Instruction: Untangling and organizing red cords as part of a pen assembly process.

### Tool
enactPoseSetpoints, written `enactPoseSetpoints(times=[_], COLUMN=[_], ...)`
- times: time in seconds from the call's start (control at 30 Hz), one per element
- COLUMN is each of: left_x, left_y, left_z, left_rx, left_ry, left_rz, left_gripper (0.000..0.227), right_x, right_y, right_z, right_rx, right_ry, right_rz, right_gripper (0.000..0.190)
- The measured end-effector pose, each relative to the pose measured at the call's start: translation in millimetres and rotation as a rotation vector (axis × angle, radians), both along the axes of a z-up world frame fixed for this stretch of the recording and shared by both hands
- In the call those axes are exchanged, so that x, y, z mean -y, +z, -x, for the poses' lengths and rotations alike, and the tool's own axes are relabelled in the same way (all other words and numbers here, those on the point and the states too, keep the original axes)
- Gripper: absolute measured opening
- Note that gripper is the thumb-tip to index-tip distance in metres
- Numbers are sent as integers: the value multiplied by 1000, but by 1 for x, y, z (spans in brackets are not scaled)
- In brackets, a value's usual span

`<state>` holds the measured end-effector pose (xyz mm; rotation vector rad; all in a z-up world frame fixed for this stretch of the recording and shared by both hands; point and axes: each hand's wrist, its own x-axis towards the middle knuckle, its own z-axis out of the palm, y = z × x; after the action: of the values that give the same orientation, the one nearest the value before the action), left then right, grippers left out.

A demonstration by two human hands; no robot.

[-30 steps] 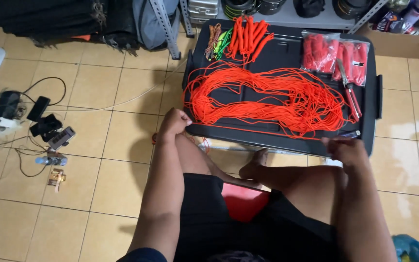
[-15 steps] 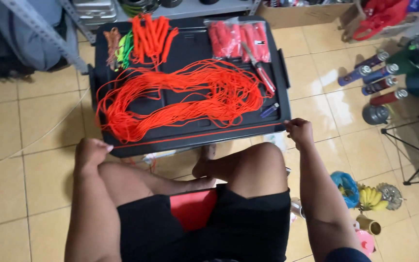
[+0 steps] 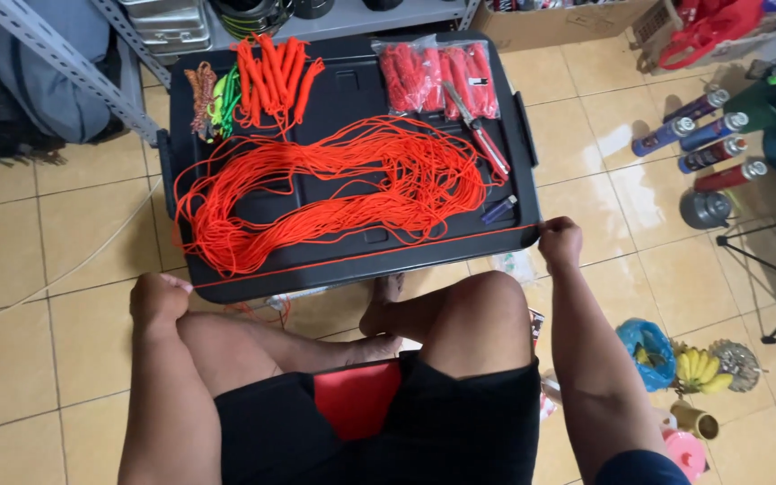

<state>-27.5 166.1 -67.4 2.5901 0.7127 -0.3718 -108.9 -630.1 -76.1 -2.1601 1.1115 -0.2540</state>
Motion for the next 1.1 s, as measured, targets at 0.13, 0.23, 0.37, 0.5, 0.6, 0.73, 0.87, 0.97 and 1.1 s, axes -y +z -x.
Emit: enactPoseSetpoints(times=[0.13,0.23,0.37,0.5,0.6,0.73,0.87,0.97,1.1], left_x=[10,6,7,16,49,109,164,204,235], left_y=[15,5,-5,-1,63,136,123,111,123], left_z=[3,-3,-9,-7,10,33,43,48,61], left_rx=[-20,-31,-62,-73,-58,251,602,620,570], left_ry=[-80,-68,7,-42,-122,-279,-525,-592,-642], left_rz=[70,55,61,45,83,357,499,457,453], left_gripper=[15,17,16,25,32,32,22,16,8], right_x=[2,-4,-21,-9,7,-26,-78,-238,-336], right_y=[5,10,30,22,20,59,99,268,234], right_z=[-3,-3,-2,1,1,1,-16,-19,-5], right_rx=[152,173,182,179,-24,-620,-822,-518,410], right_ry=[-59,-61,-76,-56,68,361,613,865,1126], right_rz=[-252,-262,-213,-247,62,365,414,296,-120], right_gripper=[13,17,20,26,16,46,49,38,28])
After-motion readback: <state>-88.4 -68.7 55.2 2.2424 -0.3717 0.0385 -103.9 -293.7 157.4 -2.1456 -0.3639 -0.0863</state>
